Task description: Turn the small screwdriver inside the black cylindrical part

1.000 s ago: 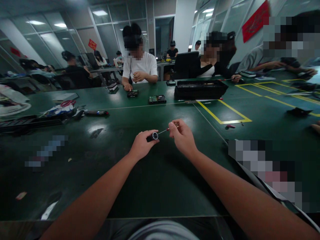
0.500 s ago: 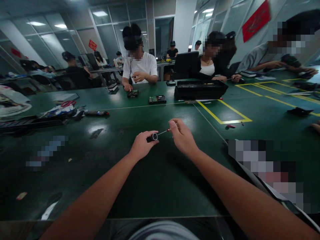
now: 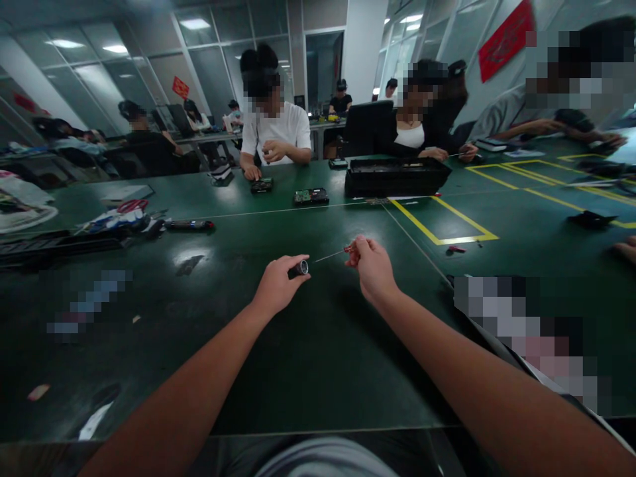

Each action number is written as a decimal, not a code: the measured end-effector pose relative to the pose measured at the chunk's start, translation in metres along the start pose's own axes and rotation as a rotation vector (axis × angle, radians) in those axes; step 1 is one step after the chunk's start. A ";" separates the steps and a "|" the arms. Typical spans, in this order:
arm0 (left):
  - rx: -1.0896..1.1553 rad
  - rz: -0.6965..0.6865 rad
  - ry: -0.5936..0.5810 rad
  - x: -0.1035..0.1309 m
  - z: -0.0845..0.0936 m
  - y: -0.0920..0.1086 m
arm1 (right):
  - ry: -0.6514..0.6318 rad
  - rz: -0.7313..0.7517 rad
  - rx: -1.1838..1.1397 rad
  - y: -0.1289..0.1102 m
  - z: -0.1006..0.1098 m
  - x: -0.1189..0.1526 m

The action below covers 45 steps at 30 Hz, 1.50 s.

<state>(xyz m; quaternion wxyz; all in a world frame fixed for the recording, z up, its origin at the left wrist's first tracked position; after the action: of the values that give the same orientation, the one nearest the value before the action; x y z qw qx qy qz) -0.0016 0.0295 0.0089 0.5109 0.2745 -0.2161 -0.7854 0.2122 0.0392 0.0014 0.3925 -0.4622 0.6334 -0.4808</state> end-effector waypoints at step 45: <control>0.019 0.020 -0.103 0.003 -0.003 0.006 | -0.120 0.560 0.600 -0.041 -0.010 0.033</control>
<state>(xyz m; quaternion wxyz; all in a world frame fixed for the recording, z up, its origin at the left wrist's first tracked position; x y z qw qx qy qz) 0.0035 0.0245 0.0102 0.5045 0.2364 -0.2523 -0.7912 0.2025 0.0055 0.0424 0.6617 -0.1644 0.5425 -0.4907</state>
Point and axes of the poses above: each hand's wrist, its own x-axis away from the middle knuckle, its own z-axis out of the back of the hand, y = z × x, the point moved 3 cm from there along -x, towards the middle knuckle, and after that the axes turned 5 degrees about -y, right-handed, at the moved point
